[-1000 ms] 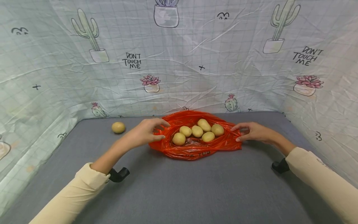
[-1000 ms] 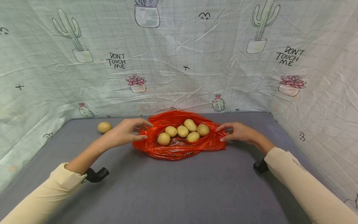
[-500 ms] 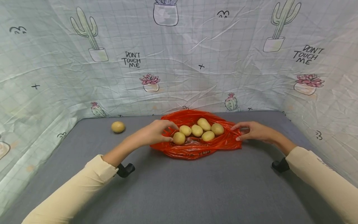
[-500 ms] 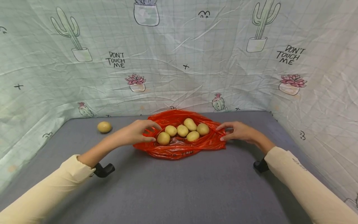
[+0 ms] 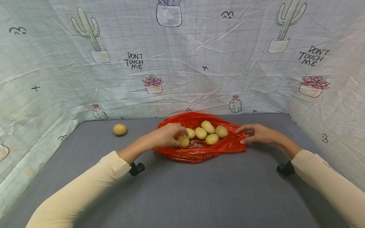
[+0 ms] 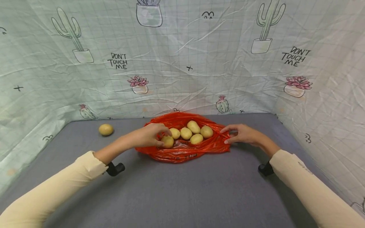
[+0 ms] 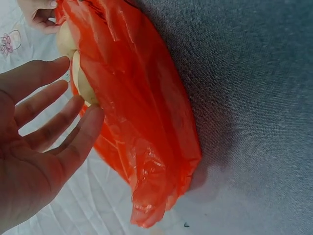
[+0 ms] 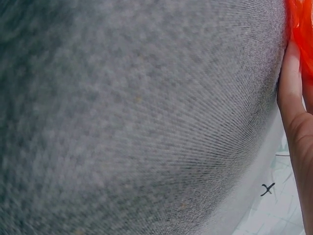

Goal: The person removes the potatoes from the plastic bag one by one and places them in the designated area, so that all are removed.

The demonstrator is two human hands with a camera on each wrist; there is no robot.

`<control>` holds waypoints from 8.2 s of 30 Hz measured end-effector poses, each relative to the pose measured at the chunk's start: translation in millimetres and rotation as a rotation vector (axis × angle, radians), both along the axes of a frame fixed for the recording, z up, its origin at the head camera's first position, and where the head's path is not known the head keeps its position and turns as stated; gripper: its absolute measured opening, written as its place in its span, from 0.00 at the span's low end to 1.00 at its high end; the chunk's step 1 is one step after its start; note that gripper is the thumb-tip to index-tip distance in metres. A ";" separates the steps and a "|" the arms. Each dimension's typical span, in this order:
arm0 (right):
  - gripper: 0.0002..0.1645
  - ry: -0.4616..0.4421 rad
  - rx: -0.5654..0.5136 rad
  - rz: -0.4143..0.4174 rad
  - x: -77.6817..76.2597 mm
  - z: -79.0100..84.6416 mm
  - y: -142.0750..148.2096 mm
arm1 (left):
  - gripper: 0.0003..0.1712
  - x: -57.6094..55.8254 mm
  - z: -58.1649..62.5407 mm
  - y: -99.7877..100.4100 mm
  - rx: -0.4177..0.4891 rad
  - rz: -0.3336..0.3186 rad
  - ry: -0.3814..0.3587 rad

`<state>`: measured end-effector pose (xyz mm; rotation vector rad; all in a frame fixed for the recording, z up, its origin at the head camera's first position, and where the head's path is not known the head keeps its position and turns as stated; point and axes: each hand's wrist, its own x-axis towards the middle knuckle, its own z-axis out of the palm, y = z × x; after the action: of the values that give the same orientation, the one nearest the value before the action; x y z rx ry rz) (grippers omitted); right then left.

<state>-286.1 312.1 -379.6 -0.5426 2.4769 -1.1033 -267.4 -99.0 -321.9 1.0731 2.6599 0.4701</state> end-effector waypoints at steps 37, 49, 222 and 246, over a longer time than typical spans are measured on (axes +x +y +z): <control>0.32 -0.005 0.012 -0.010 -2.4 -0.1 -0.4 | 0.19 -37.0 8.3 30.0 -0.290 -0.101 -0.188; 0.33 -0.020 0.004 -0.019 -1.4 -2.7 1.6 | 0.18 -39.0 14.2 39.3 -0.438 -0.178 -0.242; 0.32 0.031 0.025 -0.011 -0.9 0.1 -1.5 | 0.26 -33.0 -10.3 -149.6 0.264 0.488 0.199; 0.32 0.023 0.019 -0.006 1.5 0.5 -2.4 | 0.25 -58.6 -15.5 -165.5 0.082 0.365 0.212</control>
<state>-284.7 309.7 -379.0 -0.5459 2.5074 -1.0801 -326.0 -264.5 -337.4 0.6878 3.0656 0.5628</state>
